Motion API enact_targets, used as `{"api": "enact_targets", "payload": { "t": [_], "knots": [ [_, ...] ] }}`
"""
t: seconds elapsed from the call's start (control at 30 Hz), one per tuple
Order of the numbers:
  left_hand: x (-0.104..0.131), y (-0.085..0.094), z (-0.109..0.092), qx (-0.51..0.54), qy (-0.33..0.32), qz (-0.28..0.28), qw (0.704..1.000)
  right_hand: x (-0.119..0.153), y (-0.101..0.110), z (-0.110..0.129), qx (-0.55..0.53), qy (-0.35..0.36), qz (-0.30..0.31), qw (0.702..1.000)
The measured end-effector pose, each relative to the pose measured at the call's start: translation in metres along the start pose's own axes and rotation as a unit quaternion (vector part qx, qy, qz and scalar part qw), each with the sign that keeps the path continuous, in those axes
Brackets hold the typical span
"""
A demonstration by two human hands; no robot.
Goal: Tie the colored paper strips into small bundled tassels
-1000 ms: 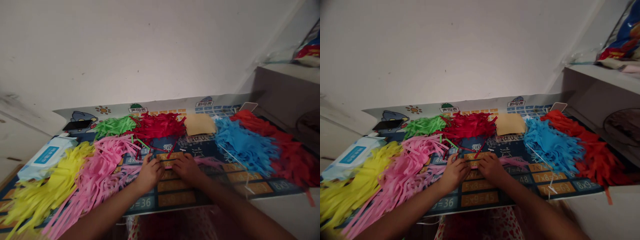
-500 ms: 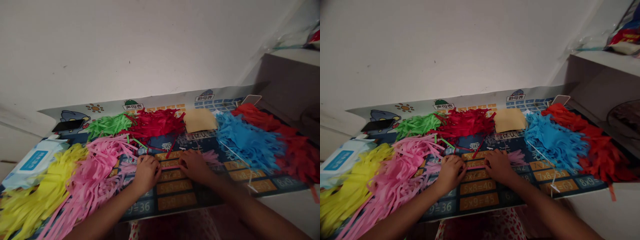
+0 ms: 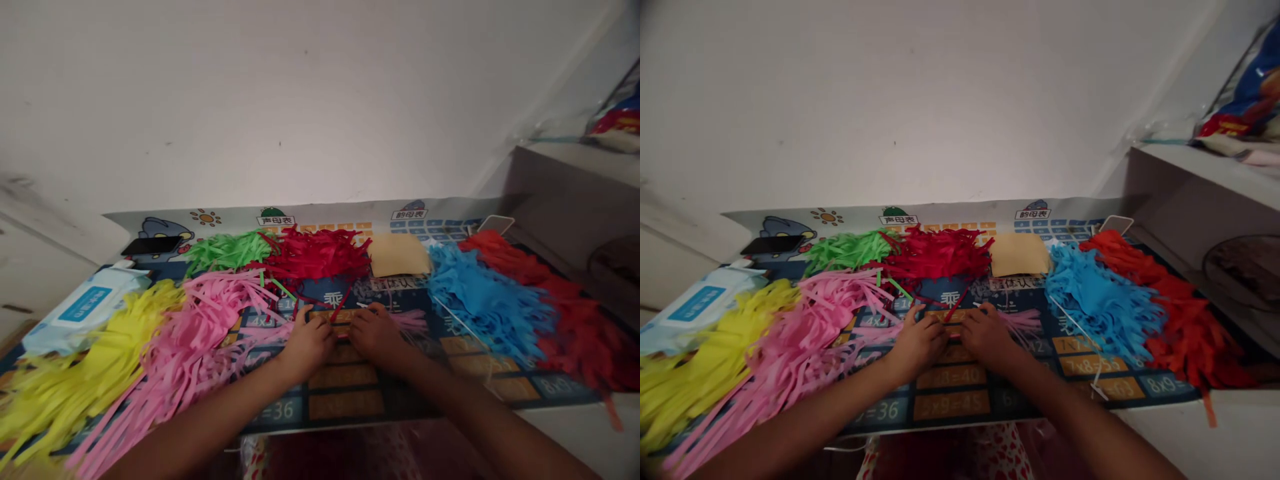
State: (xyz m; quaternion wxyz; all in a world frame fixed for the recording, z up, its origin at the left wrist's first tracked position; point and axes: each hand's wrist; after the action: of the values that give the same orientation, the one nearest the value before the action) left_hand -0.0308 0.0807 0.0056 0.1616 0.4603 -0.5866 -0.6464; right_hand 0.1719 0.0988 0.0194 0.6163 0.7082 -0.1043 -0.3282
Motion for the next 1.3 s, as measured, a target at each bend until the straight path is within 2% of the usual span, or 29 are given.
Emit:
{"api": "enact_targets", "payload": {
  "t": [0.1, 0.17, 0.23, 0.3, 0.33, 0.4, 0.43, 0.47, 0.5, 0.53, 0.6, 0.7, 0.8, 1.0, 1.03, 1.1, 1.17, 1.23, 1.3],
  "knots": [
    [0.010, 0.031, -0.006, 0.005, -0.045, -0.042, 0.998, 0.003, 0.037, 0.019, -0.119, -0.081, -0.039, 0.989],
    [0.023, 0.060, -0.013, 0.030, -0.101, -0.077, 0.991, 0.007, 0.065, 0.034, -0.282, -0.142, -0.024, 0.949],
    [0.033, 0.085, -0.021, 0.060, -0.140, -0.075, 0.986, 0.009, 0.083, 0.045, -0.414, -0.156, 0.021, 0.897],
    [0.040, 0.100, -0.026, 0.089, -0.147, -0.065, 0.983, 0.009, 0.084, 0.054, -0.532, -0.181, 0.066, 0.824],
    [0.042, 0.103, -0.028, 0.101, -0.138, -0.063, 0.983, 0.008, 0.079, 0.058, -0.593, -0.213, 0.078, 0.773],
    [0.044, 0.103, -0.031, 0.120, -0.110, -0.073, 0.984, 0.008, 0.065, 0.067, -0.717, -0.288, 0.077, 0.630],
    [0.045, 0.101, -0.033, 0.127, -0.096, -0.086, 0.983, 0.008, 0.057, 0.073, -0.757, -0.314, 0.059, 0.570],
    [0.045, 0.099, -0.035, 0.137, -0.087, -0.106, 0.981, 0.009, 0.051, 0.079, -0.779, -0.324, 0.032, 0.536],
    [0.045, 0.097, -0.037, 0.149, -0.074, -0.129, 0.978, 0.009, 0.046, 0.084, -0.790, -0.323, 0.002, 0.520],
    [0.045, 0.095, -0.041, 0.161, -0.056, -0.152, 0.973, 0.010, 0.042, 0.090, -0.794, -0.319, -0.031, 0.517],
    [0.044, 0.092, -0.049, 0.188, 0.003, -0.188, 0.964, 0.012, 0.037, 0.100, -0.781, -0.313, -0.100, 0.532],
    [0.043, 0.087, -0.061, 0.224, 0.086, -0.208, 0.948, 0.013, 0.034, 0.107, -0.750, -0.326, -0.173, 0.549],
    [0.043, 0.083, -0.068, 0.253, 0.100, -0.212, 0.939, 0.013, 0.032, 0.108, -0.729, -0.354, -0.193, 0.553],
    [0.042, 0.080, -0.068, 0.287, 0.094, -0.203, 0.931, 0.010, 0.033, 0.114, -0.689, -0.335, -0.228, 0.602],
    [0.042, 0.080, -0.066, 0.291, 0.095, -0.200, 0.931, 0.009, 0.032, 0.111, -0.679, -0.325, -0.229, 0.617],
    [0.044, 0.081, -0.060, 0.312, 0.115, -0.189, 0.924, 0.009, 0.029, 0.092, -0.628, -0.312, -0.212, 0.680],
    [0.047, 0.085, -0.053, 0.378, 0.180, -0.174, 0.891, 0.010, 0.024, 0.055, -0.508, -0.330, -0.182, 0.775],
    [0.050, 0.091, -0.047, 0.483, 0.289, -0.154, 0.813, 0.010, 0.016, 0.007, -0.335, -0.377, -0.160, 0.849],
    [0.052, 0.096, -0.043, 0.572, 0.383, -0.118, 0.716, 0.010, 0.006, -0.035, -0.288, -0.379, -0.140, 0.868]
  ]
}}
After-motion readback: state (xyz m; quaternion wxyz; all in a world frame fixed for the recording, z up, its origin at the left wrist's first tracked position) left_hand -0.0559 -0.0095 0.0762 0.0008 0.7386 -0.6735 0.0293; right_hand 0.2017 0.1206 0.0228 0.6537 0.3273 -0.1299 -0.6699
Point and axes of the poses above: each hand's wrist, its own x-axis away from the middle knuckle, its own y-axis out of the back of the hand, z = x × y, and after that the axes turned 1 degree about y, right-handed
